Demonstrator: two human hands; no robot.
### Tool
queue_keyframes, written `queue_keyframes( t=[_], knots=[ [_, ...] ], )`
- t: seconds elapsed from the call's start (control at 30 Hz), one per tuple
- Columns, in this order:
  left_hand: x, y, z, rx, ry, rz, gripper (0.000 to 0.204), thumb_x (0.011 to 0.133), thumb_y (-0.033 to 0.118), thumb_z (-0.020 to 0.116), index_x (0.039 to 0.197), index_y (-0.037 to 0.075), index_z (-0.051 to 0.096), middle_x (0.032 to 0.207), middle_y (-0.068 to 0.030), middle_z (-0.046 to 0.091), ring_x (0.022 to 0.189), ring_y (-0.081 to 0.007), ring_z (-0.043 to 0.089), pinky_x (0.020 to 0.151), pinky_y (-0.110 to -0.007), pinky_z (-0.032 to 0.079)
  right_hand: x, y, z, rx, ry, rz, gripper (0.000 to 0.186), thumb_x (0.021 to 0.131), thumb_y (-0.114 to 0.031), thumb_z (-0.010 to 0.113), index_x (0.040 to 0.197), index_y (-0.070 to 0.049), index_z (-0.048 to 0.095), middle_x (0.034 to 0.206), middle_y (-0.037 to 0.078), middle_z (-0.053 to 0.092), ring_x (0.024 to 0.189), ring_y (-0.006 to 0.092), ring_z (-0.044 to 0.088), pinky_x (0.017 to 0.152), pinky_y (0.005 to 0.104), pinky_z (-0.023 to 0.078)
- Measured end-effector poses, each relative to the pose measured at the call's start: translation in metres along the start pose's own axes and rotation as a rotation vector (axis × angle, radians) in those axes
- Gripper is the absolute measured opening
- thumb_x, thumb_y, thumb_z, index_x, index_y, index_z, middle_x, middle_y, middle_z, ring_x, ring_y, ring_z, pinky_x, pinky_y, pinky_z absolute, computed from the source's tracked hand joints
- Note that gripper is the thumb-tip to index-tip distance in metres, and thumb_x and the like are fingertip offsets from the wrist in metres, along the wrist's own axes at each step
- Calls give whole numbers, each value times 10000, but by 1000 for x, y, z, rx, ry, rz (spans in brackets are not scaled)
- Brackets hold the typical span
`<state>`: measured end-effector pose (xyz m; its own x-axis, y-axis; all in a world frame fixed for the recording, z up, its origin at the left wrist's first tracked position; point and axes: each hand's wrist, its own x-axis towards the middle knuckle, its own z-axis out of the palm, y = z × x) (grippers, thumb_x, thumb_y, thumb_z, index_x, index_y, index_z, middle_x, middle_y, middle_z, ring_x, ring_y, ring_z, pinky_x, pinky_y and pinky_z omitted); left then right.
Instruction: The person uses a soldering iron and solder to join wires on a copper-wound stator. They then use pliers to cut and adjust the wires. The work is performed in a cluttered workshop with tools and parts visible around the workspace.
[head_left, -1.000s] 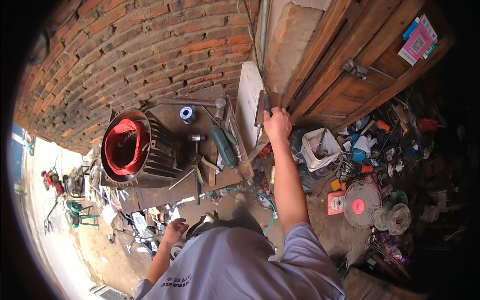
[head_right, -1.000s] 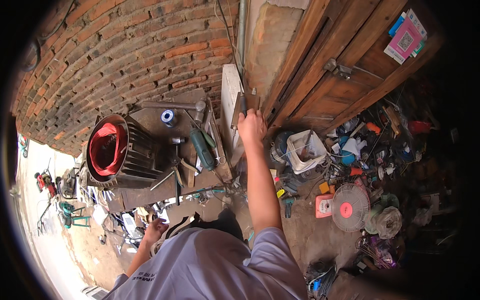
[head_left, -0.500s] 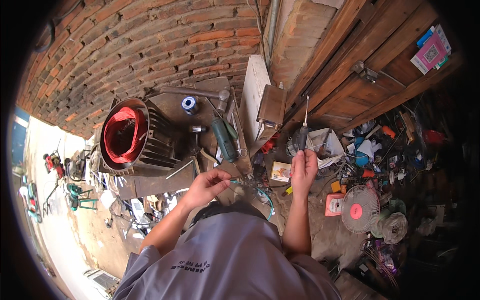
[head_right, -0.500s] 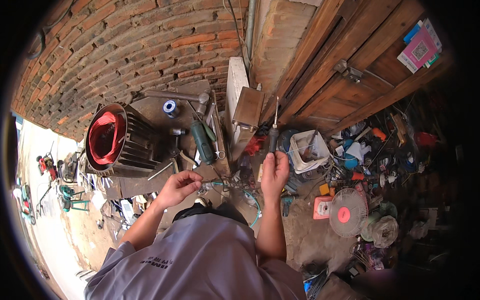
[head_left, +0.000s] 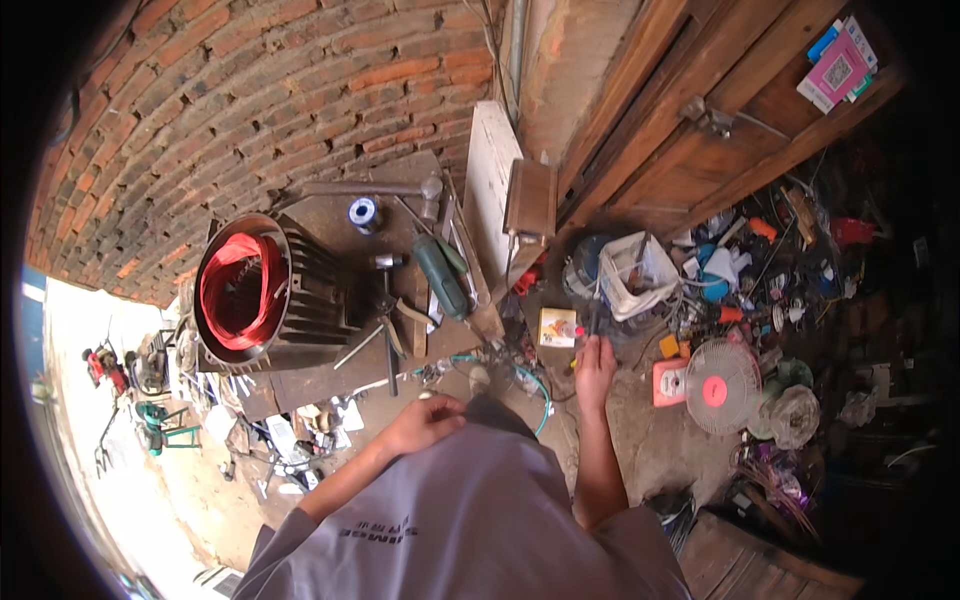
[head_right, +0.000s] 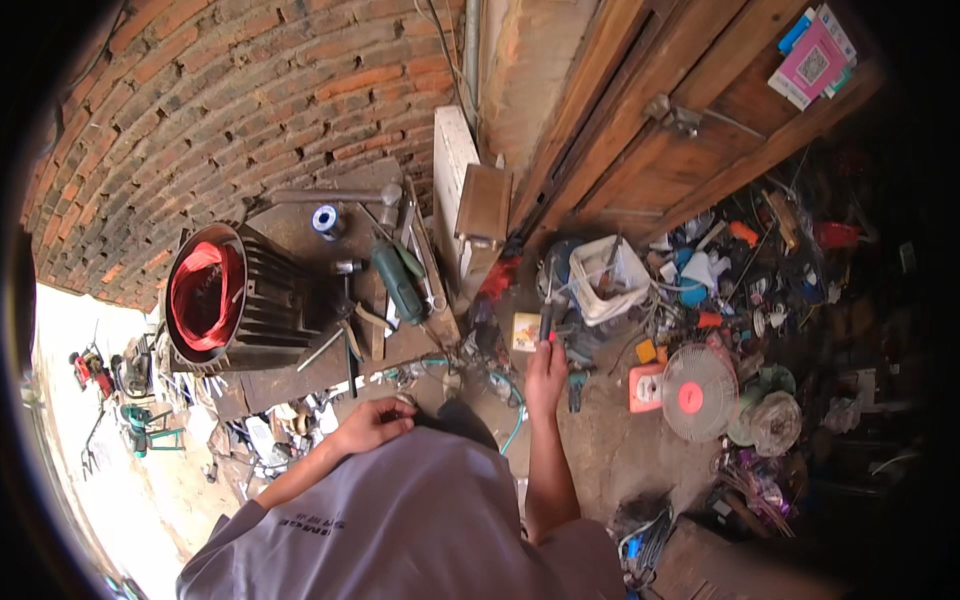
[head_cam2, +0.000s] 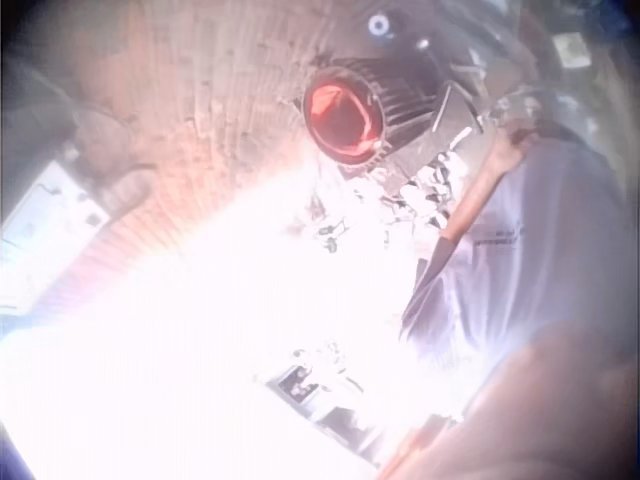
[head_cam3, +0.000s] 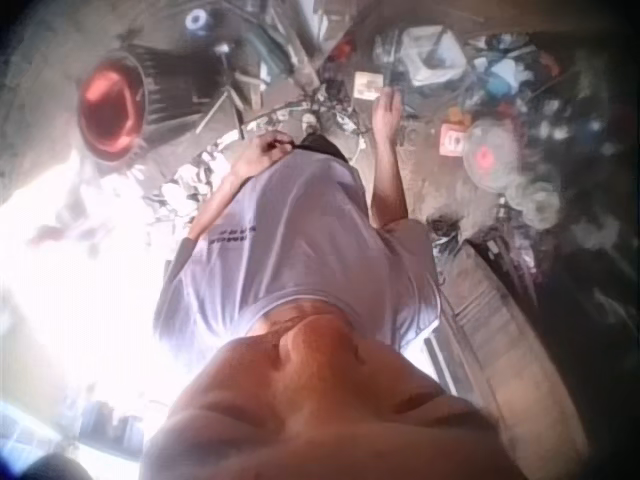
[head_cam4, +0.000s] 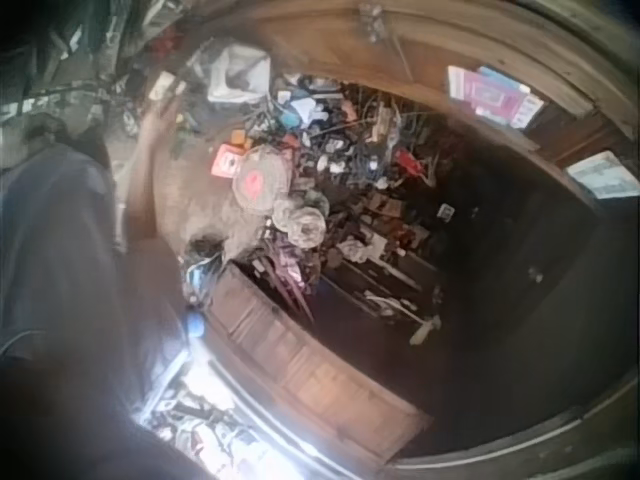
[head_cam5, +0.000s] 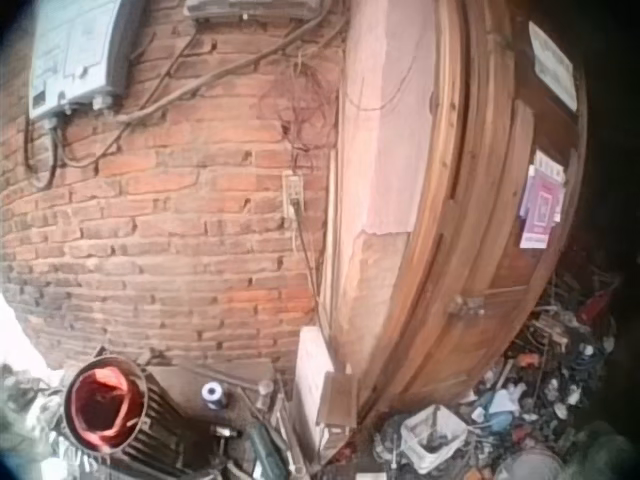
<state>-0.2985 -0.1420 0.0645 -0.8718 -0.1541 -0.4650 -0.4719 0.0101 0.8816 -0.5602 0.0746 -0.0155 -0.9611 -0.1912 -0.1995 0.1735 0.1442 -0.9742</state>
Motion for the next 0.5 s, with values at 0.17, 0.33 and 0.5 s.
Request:
queue_keyframes(
  t=[0.17, 0.33, 0.5],
  knots=[
    [17, 5, -5, 24, -102, -10, 264, 1009, 170, 704, 1212, 1, 703, 1026, -36, 739, 951, -93, 661, 855, -278, 544, -47, -44, 13, 253, -212, 126, 218, 1095, -247, 538, 1024, -47, 588, 676, -49, 477, 531, 26, 373, 456, 212, 282],
    [65, 48, -4, -335, -104, 51, 288, 1020, 217, 694, 1214, 4, 707, 1031, -19, 722, 953, -96, 649, 861, -276, 534, -91, -73, 42, 335, -244, -25, 165, 1082, -225, 574, 1113, -65, 549, 751, -41, 511, 588, 25, 437, 515, 178, 328],
    [180, 87, -43, -420, 252, 48, 285, 1039, 288, 635, 1172, 45, 702, 1073, -9, 712, 916, -110, 631, 837, -275, 504, -63, -92, 64, 519, -222, -42, 139, 1060, -174, 601, 1131, -84, 523, 755, -42, 508, 581, 27, 437, 503, 193, 326]
  ],
)
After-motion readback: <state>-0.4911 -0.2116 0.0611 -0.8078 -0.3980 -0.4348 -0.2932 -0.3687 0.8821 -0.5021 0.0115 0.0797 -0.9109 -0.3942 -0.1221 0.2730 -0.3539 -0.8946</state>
